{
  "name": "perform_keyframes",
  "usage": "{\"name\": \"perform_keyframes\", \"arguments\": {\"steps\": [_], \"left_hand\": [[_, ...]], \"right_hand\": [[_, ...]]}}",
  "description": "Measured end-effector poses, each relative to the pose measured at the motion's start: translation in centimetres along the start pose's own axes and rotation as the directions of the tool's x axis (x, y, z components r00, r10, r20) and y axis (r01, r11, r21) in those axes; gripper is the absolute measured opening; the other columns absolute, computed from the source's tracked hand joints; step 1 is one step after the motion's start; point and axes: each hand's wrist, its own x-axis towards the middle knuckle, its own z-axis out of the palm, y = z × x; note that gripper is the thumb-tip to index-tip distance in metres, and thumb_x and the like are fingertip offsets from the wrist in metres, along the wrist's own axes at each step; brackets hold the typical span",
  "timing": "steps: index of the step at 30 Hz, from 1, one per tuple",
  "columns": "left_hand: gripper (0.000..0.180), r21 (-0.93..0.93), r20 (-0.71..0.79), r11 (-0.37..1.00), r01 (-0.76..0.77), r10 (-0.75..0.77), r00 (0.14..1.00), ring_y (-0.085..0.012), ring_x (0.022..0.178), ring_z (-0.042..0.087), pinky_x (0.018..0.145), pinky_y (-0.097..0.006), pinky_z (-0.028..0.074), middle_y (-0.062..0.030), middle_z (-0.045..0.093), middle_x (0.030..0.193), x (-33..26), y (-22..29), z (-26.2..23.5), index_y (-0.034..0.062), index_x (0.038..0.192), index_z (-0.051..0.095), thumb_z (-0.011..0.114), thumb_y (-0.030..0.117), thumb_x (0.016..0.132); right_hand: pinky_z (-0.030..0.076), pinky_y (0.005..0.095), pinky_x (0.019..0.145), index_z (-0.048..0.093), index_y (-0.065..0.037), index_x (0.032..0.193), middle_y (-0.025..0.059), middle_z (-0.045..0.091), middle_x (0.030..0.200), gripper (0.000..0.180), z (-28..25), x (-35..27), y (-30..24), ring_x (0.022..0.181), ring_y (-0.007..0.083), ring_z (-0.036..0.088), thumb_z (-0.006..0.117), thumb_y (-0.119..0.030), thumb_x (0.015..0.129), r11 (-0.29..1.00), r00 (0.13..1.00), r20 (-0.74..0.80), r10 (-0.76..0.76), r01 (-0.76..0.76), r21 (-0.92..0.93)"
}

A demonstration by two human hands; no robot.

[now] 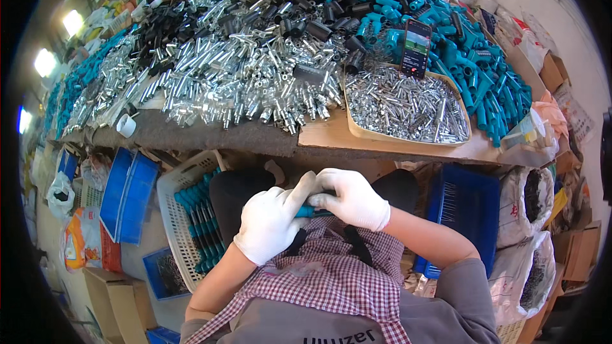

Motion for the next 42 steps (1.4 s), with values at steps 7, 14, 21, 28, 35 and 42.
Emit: {"name": "perform_keyframes", "arguments": {"steps": [7,14,21,28,35,42], "left_hand": [[0.08,-0.044,0.01,0.998,0.048,-0.047,0.999,-0.0319,0.085,0.068,0.075,-0.04,0.054,-0.0142,0.07,0.096,0.1,0.0,0.2,0.0016,0.139,0.05,0.082,0.021,0.068],[0.071,-0.305,0.029,0.919,0.25,-0.254,0.967,-0.0348,0.093,0.07,0.079,-0.039,0.056,-0.0156,0.07,0.102,-0.2,1.2,1.2,0.0052,0.136,0.051,0.082,0.021,0.073],[0.048,-0.433,-0.046,0.883,0.182,-0.223,0.974,-0.0357,0.1,0.068,0.085,-0.038,0.055,-0.0199,0.067,0.112,-0.6,1.1,1.2,0.0033,0.12,0.063,0.077,0.007,0.074],[0.044,-0.469,-0.086,0.853,0.229,-0.302,0.949,-0.0362,0.099,0.068,0.085,-0.038,0.054,-0.019,0.068,0.111,-2.4,0.8,0.9,0.0028,0.116,0.065,0.076,0.002,0.073],[0.045,-0.496,-0.093,0.842,0.212,-0.294,0.951,-0.0349,0.097,0.068,0.084,-0.038,0.055,-0.0185,0.068,0.111,-3.6,-0.6,1.0,0.0022,0.116,0.065,0.077,0.001,0.072],[0.046,-0.572,-0.123,0.787,0.231,-0.361,0.924,-0.0286,0.096,0.07,0.085,-0.035,0.055,-0.0176,0.069,0.111,-4.4,-1.9,1.4,0.0001,0.117,0.065,0.077,0.003,0.073]], "right_hand": [[0.053,0.0393,0.087,0.067,-0.007,0.111,0.0104,0.067,0.104,0.033,0.5,-2.2,0.9,0.098,0.0309,0.065,0.075,-0.017,0.081,0.976,0.988,-0.01,-0.153,0.15,-0.158],[0.049,0.0386,0.087,0.065,-0.009,0.107,0.0084,0.066,0.1,0.036,-0.9,-0.7,1.9,0.095,0.0289,0.063,0.076,-0.02,0.075,0.711,0.837,0.051,-0.545,0.493,-0.501],[0.055,0.045,0.078,0.07,-0.008,0.095,0.0154,0.071,0.084,0.018,-3.2,6.2,5.9,0.083,0.0359,0.069,0.06,-0.022,0.091,0.81,0.96,-0.266,-0.094,-0.082,-0.581],[0.057,0.0416,0.065,0.071,-0.006,0.087,0.0136,0.072,0.077,0.017,0.0,10.1,6.2,0.072,0.0303,0.072,0.056,-0.014,0.089,0.491,0.936,-0.351,0.013,-0.312,-0.814],[0.058,0.0407,0.068,0.073,-0.007,0.084,0.0144,0.073,0.08,0.013,0.7,11.2,5.7,0.077,0.03,0.073,0.06,-0.011,0.086,0.505,0.907,-0.415,0.066,-0.39,-0.77],[0.058,0.0414,0.071,0.073,-0.006,0.091,0.0153,0.073,0.085,0.016,0.4,10.5,6.2,0.081,0.0308,0.073,0.058,-0.01,0.088,0.534,0.903,-0.421,0.081,-0.396,-0.747]]}}
